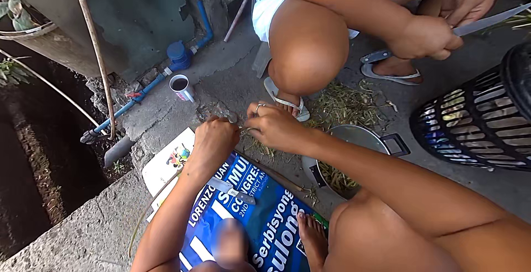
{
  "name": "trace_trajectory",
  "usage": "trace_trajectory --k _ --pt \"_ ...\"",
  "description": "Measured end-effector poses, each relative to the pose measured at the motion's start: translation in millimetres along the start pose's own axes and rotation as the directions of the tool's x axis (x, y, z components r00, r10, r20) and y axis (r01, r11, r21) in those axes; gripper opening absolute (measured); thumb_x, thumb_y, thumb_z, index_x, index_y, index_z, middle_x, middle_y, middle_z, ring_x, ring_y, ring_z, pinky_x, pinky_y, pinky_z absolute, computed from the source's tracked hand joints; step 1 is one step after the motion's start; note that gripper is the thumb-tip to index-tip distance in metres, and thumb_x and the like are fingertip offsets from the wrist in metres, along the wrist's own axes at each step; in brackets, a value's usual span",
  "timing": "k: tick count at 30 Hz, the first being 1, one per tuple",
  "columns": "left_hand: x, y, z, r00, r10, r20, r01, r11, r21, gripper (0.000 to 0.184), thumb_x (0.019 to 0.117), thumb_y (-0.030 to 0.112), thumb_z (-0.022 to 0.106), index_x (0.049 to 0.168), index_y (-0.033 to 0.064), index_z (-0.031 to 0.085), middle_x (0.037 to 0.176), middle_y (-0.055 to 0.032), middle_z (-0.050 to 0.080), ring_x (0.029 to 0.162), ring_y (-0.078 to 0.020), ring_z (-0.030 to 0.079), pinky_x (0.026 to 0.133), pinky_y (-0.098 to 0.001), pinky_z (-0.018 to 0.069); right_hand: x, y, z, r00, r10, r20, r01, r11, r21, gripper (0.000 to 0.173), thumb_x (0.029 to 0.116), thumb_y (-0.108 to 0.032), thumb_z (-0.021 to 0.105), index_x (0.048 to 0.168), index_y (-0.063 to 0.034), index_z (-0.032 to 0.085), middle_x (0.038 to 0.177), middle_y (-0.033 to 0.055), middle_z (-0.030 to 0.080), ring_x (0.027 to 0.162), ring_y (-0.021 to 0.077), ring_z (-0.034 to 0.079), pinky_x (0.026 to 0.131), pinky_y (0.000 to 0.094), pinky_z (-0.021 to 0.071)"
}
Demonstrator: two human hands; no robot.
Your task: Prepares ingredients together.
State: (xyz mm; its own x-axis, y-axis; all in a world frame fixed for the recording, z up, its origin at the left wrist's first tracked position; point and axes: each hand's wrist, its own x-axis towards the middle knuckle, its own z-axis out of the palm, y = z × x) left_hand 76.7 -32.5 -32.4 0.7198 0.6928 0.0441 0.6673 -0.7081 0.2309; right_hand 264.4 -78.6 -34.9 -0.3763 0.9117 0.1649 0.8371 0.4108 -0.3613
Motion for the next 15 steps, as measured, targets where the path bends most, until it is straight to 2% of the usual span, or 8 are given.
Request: trace_trajectory --k 4,9,15 --pt "-0.5 -1.8 3.6 0.995 0.069 -0.065 -0.071 0.997 -0.033 0.014 0.0944 0.014 0.068 0.087 0.0081 0.079 0.082 -0.0107 0.073 0.086 -0.031 0.071 0.07 -0.0479 0.0548 1.2 -0.4 9.7 0.994 -0.104 -0.032 0.102 0.993 -0.065 0.008 0.0918 -0.005 0.07 0.091 0.0013 0.076 0.096 0.0177 0.065 0.093 0.033 0.065 0.078 0.0409 0.0561" --pt "-1.4 -10.7 0.1 0.992 0.106 -0.074 -0.114 0.987 -0.116 0.014 0.0952 0.013 0.067 0.09 0.0073 0.079 0.082 -0.0092 0.073 0.085 -0.0271 0.071 0.074 -0.0456 0.0545 2.9 7.4 7.6 0.974 -0.221 -0.055 0.211 0.967 -0.146 0.009 0.0908 -0.005 0.07 0.093 0.0005 0.076 0.089 0.0149 0.066 0.083 0.0305 0.065 0.069 0.0383 0.0556" --pt "-0.7 -11.9 4.4 0.98 0.128 -0.156 -0.151 0.977 -0.148 0.011 0.0935 0.012 0.069 0.094 0.0082 0.08 0.086 -0.0087 0.074 0.084 -0.0255 0.072 0.075 -0.0446 0.0567 2.9 12.5 3.9 0.978 -0.202 -0.044 0.197 0.975 -0.1 0.009 0.0907 -0.005 0.068 0.093 0.0015 0.075 0.09 0.0148 0.066 0.085 0.0309 0.065 0.072 0.0394 0.0557"
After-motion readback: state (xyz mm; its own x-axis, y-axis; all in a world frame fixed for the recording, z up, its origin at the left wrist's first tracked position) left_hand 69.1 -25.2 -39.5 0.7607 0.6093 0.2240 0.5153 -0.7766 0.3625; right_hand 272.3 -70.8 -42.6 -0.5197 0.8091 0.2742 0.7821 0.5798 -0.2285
